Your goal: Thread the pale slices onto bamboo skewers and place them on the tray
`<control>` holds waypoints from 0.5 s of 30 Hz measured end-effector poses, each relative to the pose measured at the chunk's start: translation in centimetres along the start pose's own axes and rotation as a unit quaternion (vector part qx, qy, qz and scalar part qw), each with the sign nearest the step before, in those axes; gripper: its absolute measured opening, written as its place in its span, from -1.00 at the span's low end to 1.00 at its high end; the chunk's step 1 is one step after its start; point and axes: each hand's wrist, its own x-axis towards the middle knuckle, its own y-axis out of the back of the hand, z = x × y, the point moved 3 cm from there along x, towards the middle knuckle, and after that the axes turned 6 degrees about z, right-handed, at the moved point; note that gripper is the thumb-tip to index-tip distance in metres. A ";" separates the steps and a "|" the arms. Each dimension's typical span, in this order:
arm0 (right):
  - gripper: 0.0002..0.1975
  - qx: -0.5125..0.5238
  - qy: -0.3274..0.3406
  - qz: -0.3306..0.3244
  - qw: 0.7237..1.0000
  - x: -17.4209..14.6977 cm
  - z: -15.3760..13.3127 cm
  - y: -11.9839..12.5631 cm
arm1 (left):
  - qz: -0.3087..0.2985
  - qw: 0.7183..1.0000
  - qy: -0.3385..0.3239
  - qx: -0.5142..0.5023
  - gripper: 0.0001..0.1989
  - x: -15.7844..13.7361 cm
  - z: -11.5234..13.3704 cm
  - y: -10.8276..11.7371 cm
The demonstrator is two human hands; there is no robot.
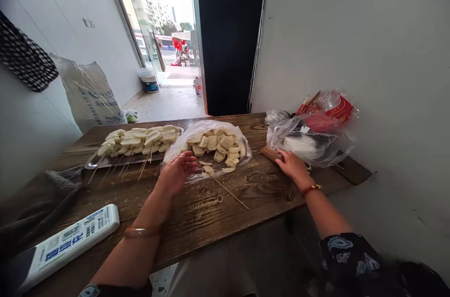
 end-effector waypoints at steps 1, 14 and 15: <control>-0.59 -0.019 -0.001 0.002 1.000 -0.3 0.3 -0.5 | 0.005 1.000 0.001 0.001 -0.85 -0.1 0.0 0.0; -0.73 -0.185 0.139 0.012 0.973 -4.1 -0.4 -3.9 | 0.014 1.000 -0.003 0.009 -0.85 -0.2 -0.5 0.3; -0.73 -0.187 0.144 0.018 0.972 -4.4 -0.6 -4.0 | 0.013 1.000 -0.014 0.015 -0.84 -0.2 -0.5 0.2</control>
